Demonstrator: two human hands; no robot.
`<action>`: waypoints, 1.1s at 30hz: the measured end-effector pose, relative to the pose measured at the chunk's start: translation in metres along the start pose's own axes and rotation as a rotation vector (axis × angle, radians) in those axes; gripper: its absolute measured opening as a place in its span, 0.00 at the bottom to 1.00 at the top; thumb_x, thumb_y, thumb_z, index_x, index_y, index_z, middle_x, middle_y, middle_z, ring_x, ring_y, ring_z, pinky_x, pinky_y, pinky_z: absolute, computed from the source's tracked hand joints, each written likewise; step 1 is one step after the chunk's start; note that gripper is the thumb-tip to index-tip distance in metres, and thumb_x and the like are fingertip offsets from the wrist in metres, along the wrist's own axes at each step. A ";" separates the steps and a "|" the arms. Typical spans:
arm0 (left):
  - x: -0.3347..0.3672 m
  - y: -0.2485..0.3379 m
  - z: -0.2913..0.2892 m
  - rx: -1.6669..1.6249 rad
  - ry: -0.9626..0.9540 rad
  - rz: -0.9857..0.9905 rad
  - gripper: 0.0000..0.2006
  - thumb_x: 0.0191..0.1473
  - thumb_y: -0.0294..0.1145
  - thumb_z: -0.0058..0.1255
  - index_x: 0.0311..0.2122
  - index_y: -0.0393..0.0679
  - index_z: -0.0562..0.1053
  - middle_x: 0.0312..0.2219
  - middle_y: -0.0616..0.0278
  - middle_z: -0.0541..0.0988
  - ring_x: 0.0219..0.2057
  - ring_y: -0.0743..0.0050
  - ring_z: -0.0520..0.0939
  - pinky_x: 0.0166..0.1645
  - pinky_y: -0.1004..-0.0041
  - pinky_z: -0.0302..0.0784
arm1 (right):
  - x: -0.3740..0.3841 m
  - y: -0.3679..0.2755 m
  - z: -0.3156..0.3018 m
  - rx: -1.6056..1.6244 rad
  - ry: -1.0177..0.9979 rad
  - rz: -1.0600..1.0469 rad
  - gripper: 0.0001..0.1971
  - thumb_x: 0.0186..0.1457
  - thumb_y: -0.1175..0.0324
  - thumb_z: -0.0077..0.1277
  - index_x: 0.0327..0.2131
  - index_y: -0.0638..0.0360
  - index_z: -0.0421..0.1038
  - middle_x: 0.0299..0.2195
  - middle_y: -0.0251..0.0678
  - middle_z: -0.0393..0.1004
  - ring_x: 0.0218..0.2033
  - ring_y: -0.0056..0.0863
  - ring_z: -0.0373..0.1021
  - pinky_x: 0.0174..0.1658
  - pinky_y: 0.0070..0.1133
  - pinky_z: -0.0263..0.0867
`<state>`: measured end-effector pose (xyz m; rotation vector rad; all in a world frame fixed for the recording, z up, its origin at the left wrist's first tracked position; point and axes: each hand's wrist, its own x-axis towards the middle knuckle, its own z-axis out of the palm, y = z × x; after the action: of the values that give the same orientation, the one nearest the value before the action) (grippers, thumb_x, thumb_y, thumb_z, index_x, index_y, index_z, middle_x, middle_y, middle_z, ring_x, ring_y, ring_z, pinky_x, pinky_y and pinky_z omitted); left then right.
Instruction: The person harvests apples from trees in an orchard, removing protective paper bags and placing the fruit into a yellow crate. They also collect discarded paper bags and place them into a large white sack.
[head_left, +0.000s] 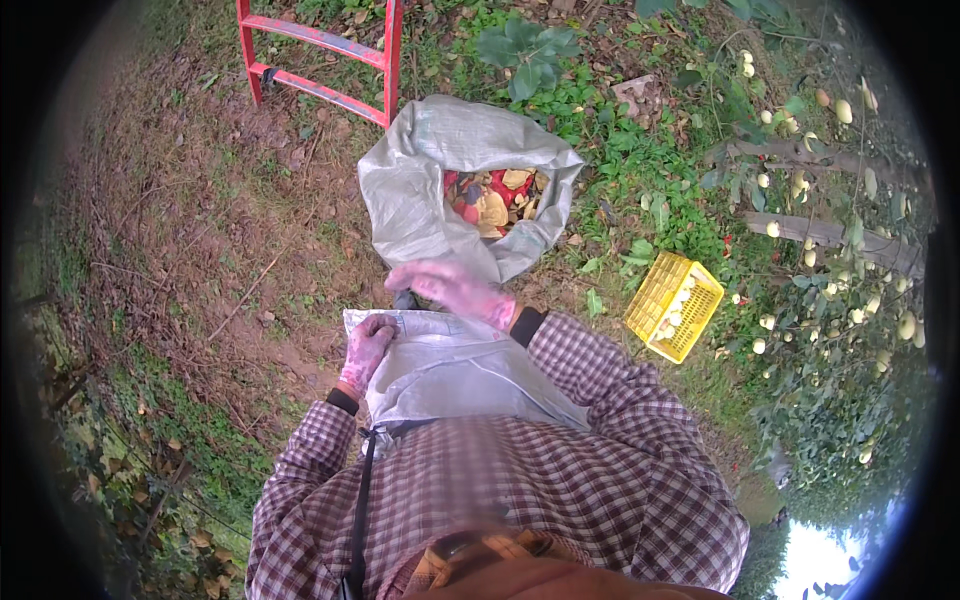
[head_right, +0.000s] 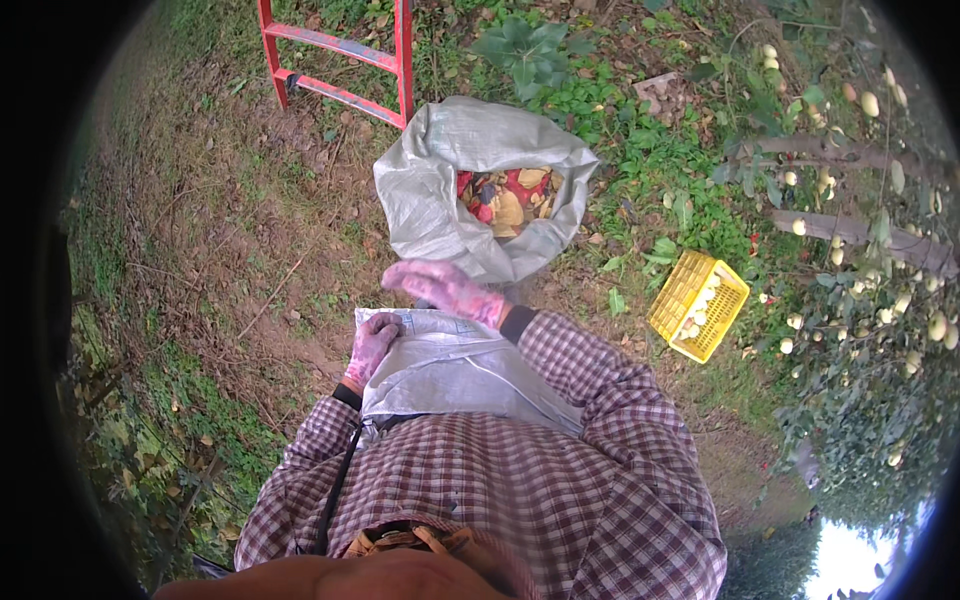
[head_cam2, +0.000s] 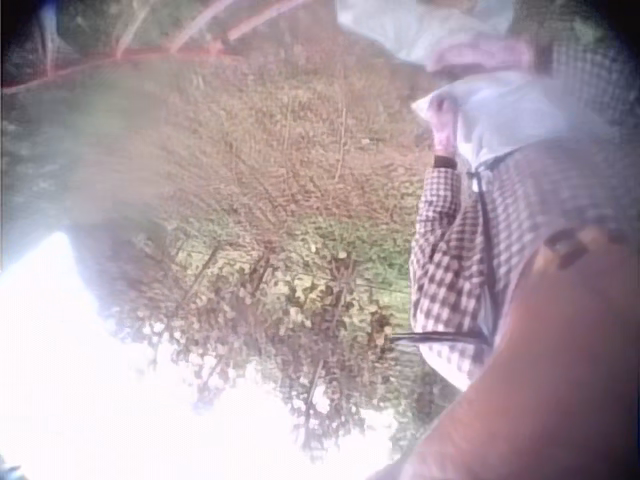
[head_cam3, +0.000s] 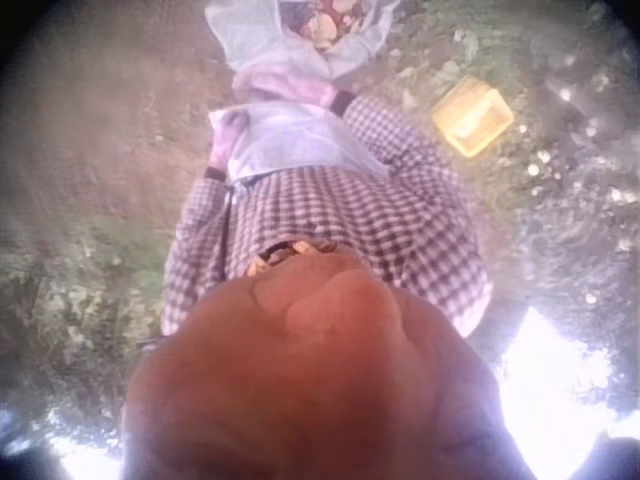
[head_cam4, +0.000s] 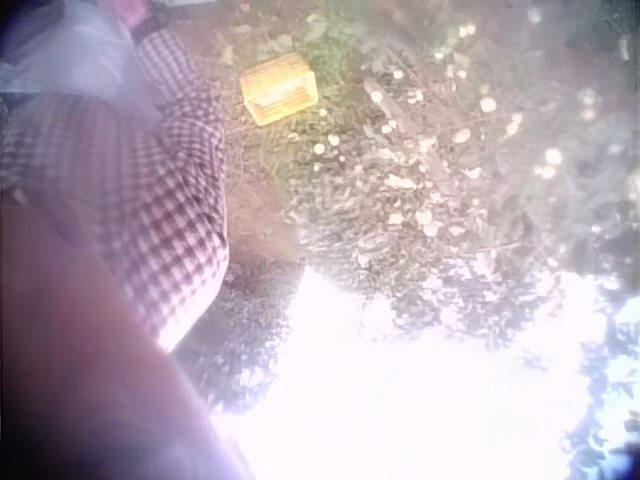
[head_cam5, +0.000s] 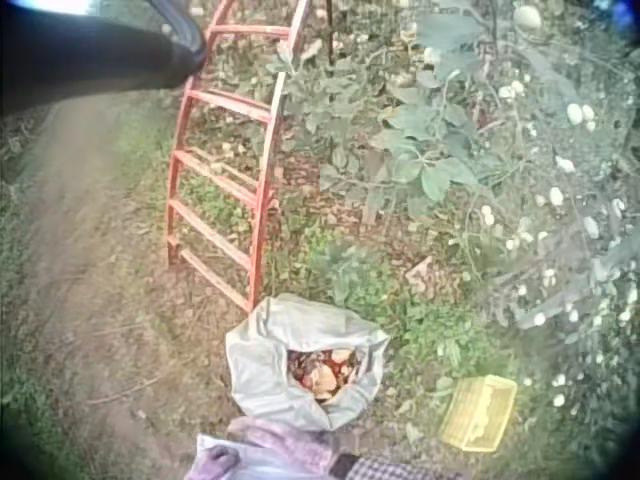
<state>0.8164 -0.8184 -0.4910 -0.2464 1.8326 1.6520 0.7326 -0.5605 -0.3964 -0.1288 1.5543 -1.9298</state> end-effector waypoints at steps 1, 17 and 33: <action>0.003 0.014 0.007 0.003 0.038 0.104 0.09 0.61 0.25 0.50 0.44 0.37 0.77 0.35 0.64 0.81 0.37 0.79 0.79 0.42 0.74 0.78 | -0.013 -0.021 0.040 0.118 -0.166 -0.071 0.19 0.68 0.58 0.52 0.55 0.59 0.72 0.55 0.39 0.76 0.59 0.29 0.70 0.62 0.27 0.67; 0.029 0.053 0.154 0.066 -0.455 0.001 0.06 0.62 0.24 0.47 0.36 0.39 0.76 0.24 0.68 0.77 0.24 0.83 0.72 0.30 0.79 0.67 | -0.400 0.025 0.082 -0.388 0.915 0.377 0.26 0.69 0.45 0.41 0.37 0.55 0.81 0.31 0.40 0.81 0.35 0.39 0.76 0.45 0.32 0.70; 0.020 0.049 0.283 0.721 -0.749 0.512 0.07 0.59 0.30 0.51 0.37 0.41 0.78 0.31 0.51 0.83 0.35 0.54 0.85 0.42 0.62 0.78 | -0.605 0.268 0.171 0.401 0.778 1.056 0.16 0.62 0.61 0.56 0.47 0.63 0.76 0.39 0.45 0.82 0.42 0.34 0.79 0.40 0.29 0.78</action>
<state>0.8695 -0.5373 -0.4607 1.0737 1.7898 1.0153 1.3979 -0.4033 -0.4001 1.4512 1.1671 -1.3589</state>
